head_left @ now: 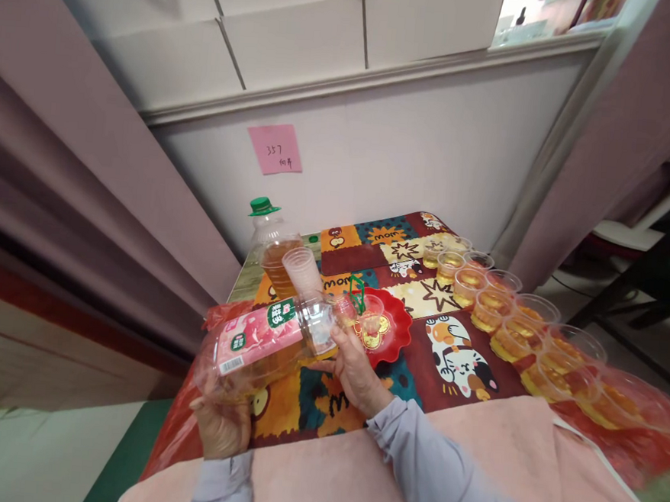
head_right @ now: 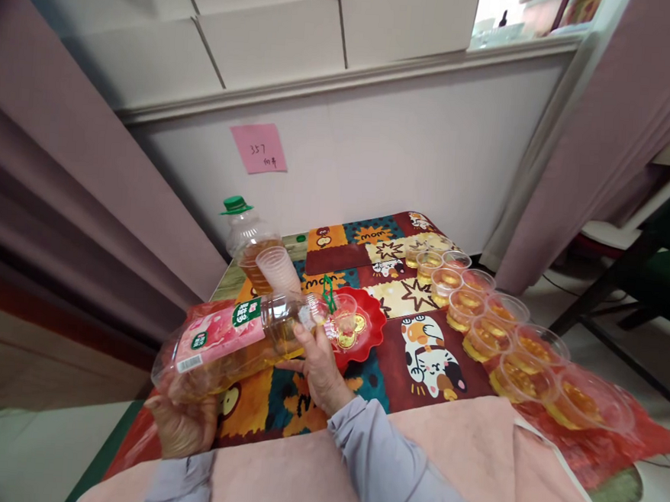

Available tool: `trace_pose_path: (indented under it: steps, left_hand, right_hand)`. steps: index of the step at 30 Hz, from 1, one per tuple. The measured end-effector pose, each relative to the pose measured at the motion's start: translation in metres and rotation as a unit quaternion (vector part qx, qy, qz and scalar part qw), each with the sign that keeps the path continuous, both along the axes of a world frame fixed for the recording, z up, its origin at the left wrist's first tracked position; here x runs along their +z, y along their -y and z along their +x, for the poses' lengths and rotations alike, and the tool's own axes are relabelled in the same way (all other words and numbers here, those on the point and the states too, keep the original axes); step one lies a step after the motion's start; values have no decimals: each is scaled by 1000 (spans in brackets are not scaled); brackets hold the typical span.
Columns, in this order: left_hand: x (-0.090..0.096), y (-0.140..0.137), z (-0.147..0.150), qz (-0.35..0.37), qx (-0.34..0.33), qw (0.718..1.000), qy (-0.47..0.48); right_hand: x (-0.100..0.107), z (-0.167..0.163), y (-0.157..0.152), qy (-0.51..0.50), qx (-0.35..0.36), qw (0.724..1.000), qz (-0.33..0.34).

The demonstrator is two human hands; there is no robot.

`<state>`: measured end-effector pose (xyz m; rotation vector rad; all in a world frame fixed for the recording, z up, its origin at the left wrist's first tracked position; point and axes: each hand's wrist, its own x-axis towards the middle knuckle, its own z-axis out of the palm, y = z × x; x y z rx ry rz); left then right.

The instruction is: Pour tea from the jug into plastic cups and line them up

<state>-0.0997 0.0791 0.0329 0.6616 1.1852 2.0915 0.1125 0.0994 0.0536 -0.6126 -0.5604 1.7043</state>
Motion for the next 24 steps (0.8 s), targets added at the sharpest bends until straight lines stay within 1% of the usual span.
trace_pose_path:
  steps: [4,8,12,17,22,24]
  left_hand:
    - [3,0,2,0,11,1000,-7]
    - [4,2,3,-3,-3,1000,-1]
    - [1,0,-1,5,-13,1000,-3]
    - [0,-3,0,9,7,1000,-18]
    - [3,-2,2,28,-20,999,-37]
    - [2,-1,2,24,-15,999,-34]
  right_hand:
    - [1,0,0,0,2,1000,-1]
    - [1,0,0,1,-1,1000,-4]
    - [0,0,-1,4,-3,1000,-12]
    - [-2,-1,-2,-6,-4,1000,-15]
    - [-2,-1,-2,-7,0,1000,-14]
    - [-2,-1,-2,-10,-4,1000,-15]
